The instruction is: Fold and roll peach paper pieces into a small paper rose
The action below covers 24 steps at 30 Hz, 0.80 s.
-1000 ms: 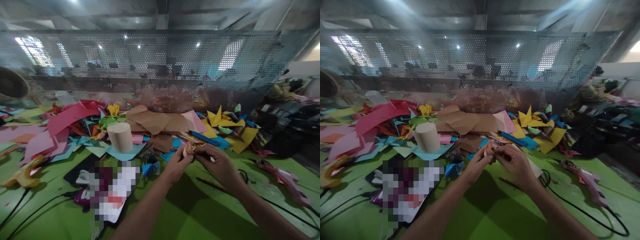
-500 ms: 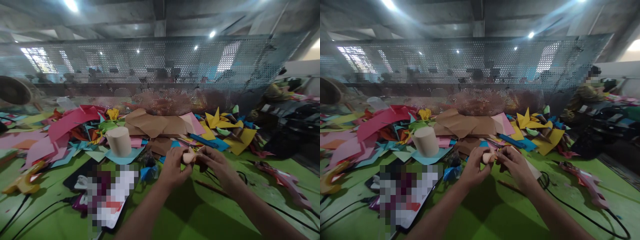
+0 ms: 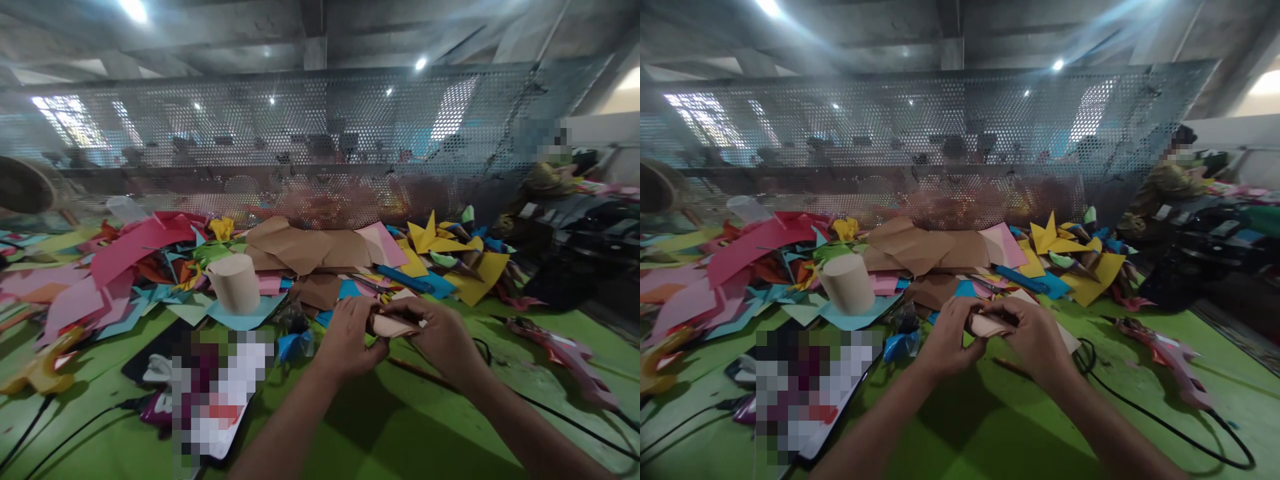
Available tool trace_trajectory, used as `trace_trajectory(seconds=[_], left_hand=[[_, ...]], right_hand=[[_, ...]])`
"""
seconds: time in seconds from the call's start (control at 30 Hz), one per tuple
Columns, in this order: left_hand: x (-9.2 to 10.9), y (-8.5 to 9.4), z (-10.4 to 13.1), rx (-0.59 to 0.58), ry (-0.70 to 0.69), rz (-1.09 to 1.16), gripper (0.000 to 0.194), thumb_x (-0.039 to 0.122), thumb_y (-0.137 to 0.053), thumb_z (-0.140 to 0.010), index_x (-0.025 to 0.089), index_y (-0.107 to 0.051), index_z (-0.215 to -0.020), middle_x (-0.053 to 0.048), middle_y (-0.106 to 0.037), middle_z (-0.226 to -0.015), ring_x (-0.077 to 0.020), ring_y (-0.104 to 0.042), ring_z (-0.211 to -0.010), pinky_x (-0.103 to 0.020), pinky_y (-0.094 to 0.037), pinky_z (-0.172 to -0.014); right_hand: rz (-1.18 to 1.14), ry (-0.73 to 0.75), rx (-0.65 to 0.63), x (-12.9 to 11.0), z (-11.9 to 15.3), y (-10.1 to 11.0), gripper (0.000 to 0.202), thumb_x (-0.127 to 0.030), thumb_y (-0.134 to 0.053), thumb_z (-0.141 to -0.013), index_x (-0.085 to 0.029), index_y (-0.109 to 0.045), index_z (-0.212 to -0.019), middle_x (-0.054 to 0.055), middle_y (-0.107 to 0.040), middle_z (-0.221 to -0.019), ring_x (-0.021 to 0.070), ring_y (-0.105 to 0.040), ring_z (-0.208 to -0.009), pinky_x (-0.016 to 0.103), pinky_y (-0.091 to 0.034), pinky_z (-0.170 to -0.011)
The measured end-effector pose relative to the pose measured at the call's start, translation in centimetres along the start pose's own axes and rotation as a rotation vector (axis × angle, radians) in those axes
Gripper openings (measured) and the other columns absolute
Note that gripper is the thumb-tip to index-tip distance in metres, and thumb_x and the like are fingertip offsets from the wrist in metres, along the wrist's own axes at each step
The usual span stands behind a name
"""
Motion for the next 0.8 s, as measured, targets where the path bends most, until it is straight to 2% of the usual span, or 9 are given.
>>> trace_trajectory(seconds=[0.17, 0.3, 0.47, 0.63, 0.8], left_hand=[[0.1, 0.2, 0.0, 0.012, -0.032, 0.059, 0.042, 0.023, -0.058, -0.076, 0.016, -0.05, -0.116, -0.012, -0.061, -0.11, -0.0281, -0.054, -0.102, -0.043, -0.042, -0.09], [-0.1, 0.1, 0.1, 0.003, -0.04, 0.083, 0.042, 0.024, -0.057, -0.076, 0.017, -0.049, -0.116, -0.011, -0.061, -0.109, -0.0272, -0.054, -0.099, -0.041, -0.043, -0.087], [0.0, 0.0, 0.0, -0.026, -0.033, 0.097, 0.042, 0.021, -0.057, -0.073, 0.019, -0.05, -0.115, -0.01, -0.061, -0.11, -0.0273, -0.055, -0.101, -0.041, -0.042, -0.09], [0.3, -0.1, -0.2, -0.048, -0.048, 0.065, 0.042, 0.02, -0.056, -0.071, 0.018, -0.051, -0.112, -0.009, -0.061, -0.103, -0.0263, -0.055, -0.096, -0.04, -0.043, -0.086], [0.3, -0.1, -0.2, -0.05, -0.056, 0.084, 0.043, 0.021, -0.057, -0.069, 0.019, -0.05, -0.111, -0.009, -0.061, -0.103, -0.0267, -0.056, -0.098, -0.04, -0.044, -0.089]], right_hand=[[0.103, 0.15, -0.006, -1.4, 0.3, 0.3, 0.016, -0.024, -0.064, -0.075, -0.022, -0.074, -0.087, 0.004, -0.077, -0.086, 0.0227, -0.071, -0.077, 0.031, -0.054, -0.069], [0.152, 0.252, -0.028, -1.9, 0.3, 0.3, 0.014, -0.023, -0.064, -0.079, -0.024, -0.074, -0.089, 0.004, -0.076, -0.088, 0.0221, -0.07, -0.078, 0.03, -0.053, -0.071], [0.212, 0.315, -0.05, -2.4, 0.4, 0.4, 0.012, -0.025, -0.061, -0.086, -0.025, -0.073, -0.09, 0.006, -0.075, -0.089, 0.0231, -0.069, -0.081, 0.032, -0.051, -0.07], [0.328, 0.419, -0.101, -3.4, 0.5, 0.4, 0.014, -0.024, -0.057, -0.088, -0.023, -0.07, -0.086, 0.007, -0.073, -0.085, 0.0216, -0.067, -0.075, 0.031, -0.047, -0.065], [0.368, 0.424, -0.127, -3.3, 0.6, 0.3, 0.014, -0.025, -0.056, -0.089, -0.022, -0.069, -0.085, 0.007, -0.072, -0.082, 0.0206, -0.065, -0.072, 0.03, -0.045, -0.063]])
Point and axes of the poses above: each hand's wrist, its own z-axis away from the middle knuckle, its own y-axis out of the back of the hand, x = y × z, the point moved 5 cm from there along -z, towards the middle knuckle
